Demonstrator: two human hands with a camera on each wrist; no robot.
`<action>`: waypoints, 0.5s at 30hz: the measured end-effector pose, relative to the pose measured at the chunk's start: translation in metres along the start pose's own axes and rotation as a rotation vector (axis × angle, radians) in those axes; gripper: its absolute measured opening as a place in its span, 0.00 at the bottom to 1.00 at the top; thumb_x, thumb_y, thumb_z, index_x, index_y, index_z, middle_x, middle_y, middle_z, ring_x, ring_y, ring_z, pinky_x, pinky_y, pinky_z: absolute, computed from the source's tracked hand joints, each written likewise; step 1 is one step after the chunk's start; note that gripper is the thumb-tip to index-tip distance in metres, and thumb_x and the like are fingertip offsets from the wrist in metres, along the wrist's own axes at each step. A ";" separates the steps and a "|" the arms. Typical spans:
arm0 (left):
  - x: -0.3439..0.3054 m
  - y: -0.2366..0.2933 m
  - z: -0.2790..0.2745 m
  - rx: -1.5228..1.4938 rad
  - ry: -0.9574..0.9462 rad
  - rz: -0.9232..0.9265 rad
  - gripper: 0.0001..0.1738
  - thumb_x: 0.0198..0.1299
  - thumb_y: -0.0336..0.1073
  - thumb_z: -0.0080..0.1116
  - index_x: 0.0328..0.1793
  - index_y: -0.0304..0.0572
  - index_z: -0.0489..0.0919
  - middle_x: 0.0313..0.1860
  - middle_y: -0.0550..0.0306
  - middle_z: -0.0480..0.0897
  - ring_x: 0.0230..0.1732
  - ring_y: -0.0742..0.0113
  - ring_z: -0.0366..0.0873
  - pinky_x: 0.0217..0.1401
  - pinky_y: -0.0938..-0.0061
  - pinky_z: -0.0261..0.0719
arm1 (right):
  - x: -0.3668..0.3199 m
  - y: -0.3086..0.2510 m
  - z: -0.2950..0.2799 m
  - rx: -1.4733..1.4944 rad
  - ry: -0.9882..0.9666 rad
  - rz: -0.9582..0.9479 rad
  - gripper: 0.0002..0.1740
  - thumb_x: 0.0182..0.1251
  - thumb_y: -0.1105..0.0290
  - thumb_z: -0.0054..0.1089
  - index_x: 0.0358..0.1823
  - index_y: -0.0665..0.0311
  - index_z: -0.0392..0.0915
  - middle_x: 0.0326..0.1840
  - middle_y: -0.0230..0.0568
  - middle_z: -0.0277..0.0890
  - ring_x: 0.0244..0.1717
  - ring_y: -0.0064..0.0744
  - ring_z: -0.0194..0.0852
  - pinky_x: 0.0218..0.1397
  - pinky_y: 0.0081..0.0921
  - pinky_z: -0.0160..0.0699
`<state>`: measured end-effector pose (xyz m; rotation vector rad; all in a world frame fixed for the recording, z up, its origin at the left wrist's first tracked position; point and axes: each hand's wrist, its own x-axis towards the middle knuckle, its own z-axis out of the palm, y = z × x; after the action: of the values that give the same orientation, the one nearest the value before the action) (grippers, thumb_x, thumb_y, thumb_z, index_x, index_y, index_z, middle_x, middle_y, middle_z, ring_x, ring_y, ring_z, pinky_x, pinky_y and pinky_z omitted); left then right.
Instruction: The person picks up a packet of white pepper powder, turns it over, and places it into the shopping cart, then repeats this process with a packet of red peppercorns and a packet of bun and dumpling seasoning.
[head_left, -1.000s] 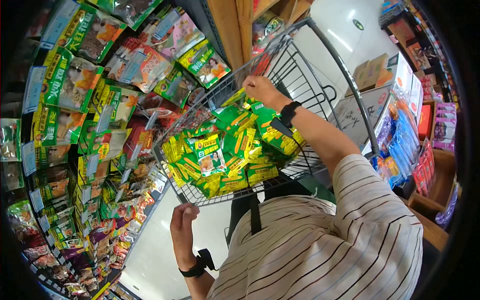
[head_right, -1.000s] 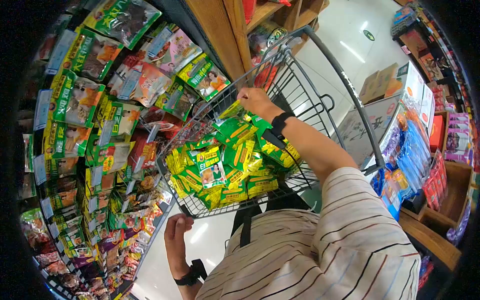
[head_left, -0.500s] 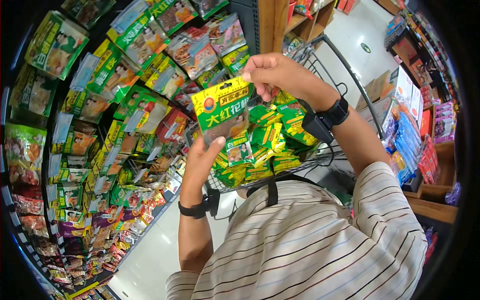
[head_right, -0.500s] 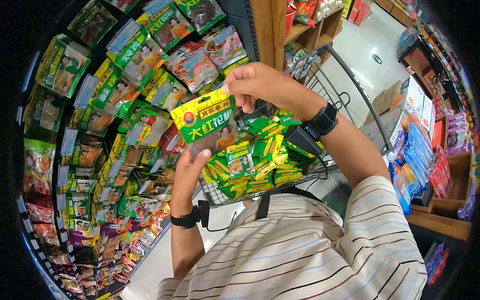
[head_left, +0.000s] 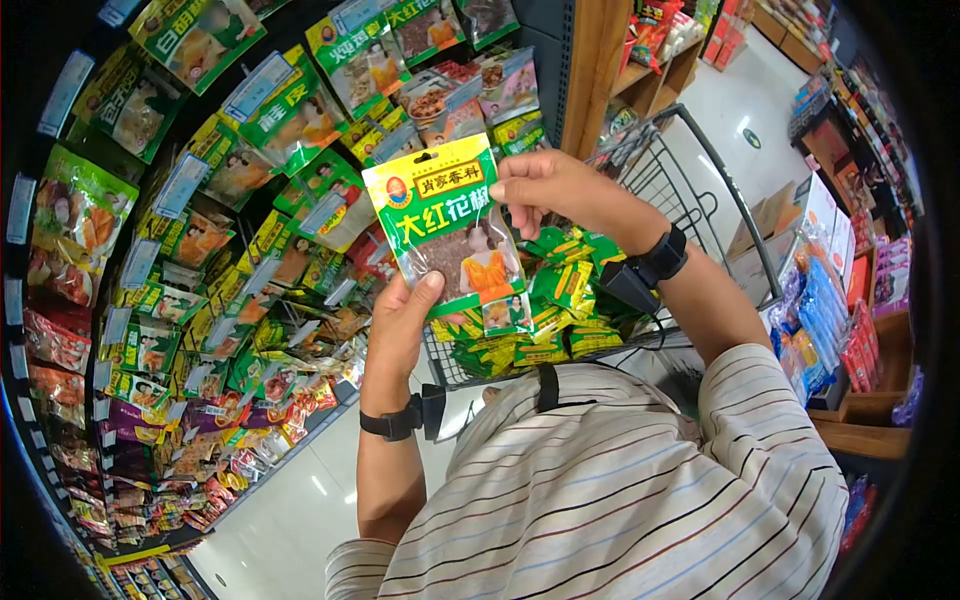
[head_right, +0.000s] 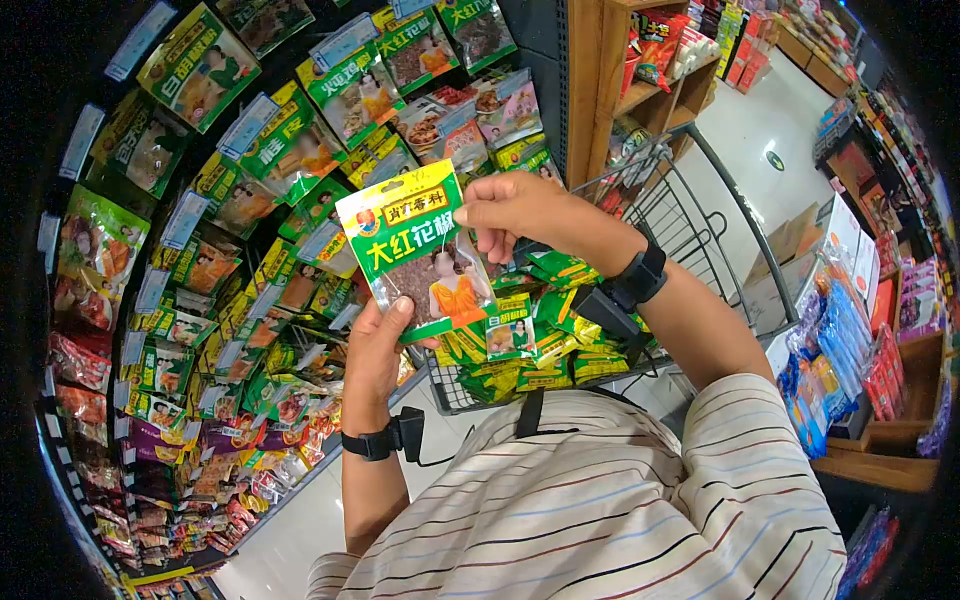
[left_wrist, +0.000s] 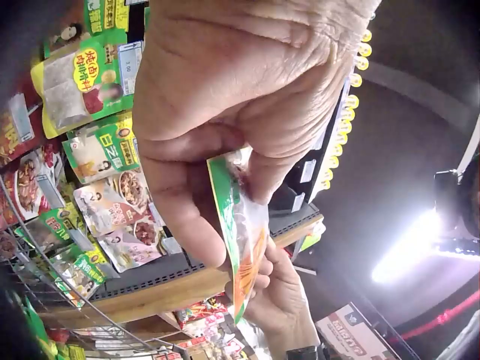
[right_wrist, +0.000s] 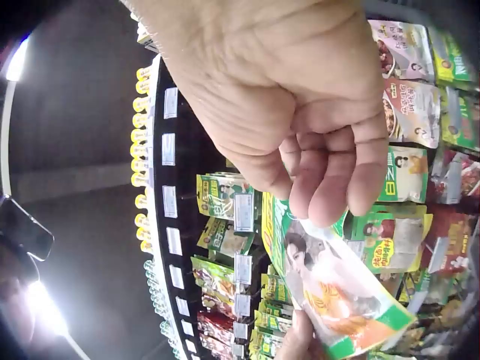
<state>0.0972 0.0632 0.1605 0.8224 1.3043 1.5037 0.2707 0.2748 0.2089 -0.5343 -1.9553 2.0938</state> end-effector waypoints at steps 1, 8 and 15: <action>-0.001 0.001 -0.001 0.003 0.005 0.004 0.20 0.71 0.42 0.57 0.61 0.37 0.75 0.50 0.55 0.84 0.42 0.67 0.85 0.36 0.72 0.87 | 0.001 -0.001 0.004 -0.006 -0.010 0.009 0.15 0.73 0.59 0.59 0.34 0.63 0.77 0.24 0.32 0.78 0.23 0.22 0.78 0.28 0.19 0.78; -0.003 0.002 0.000 0.030 0.035 0.031 0.19 0.71 0.42 0.57 0.60 0.37 0.76 0.49 0.56 0.84 0.41 0.68 0.84 0.35 0.73 0.85 | 0.006 0.003 0.008 0.006 -0.046 -0.008 0.14 0.72 0.59 0.62 0.35 0.63 0.77 0.25 0.33 0.79 0.22 0.23 0.79 0.27 0.20 0.79; 0.004 -0.015 -0.004 0.104 0.036 0.016 0.23 0.69 0.44 0.60 0.64 0.39 0.75 0.51 0.59 0.83 0.45 0.70 0.82 0.39 0.74 0.83 | 0.003 0.004 0.006 -0.034 -0.032 -0.071 0.12 0.72 0.61 0.61 0.39 0.64 0.77 0.23 0.30 0.76 0.22 0.18 0.75 0.28 0.19 0.75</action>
<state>0.0959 0.0656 0.1447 0.8781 1.4147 1.4794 0.2657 0.2702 0.2045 -0.4346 -2.0006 2.0416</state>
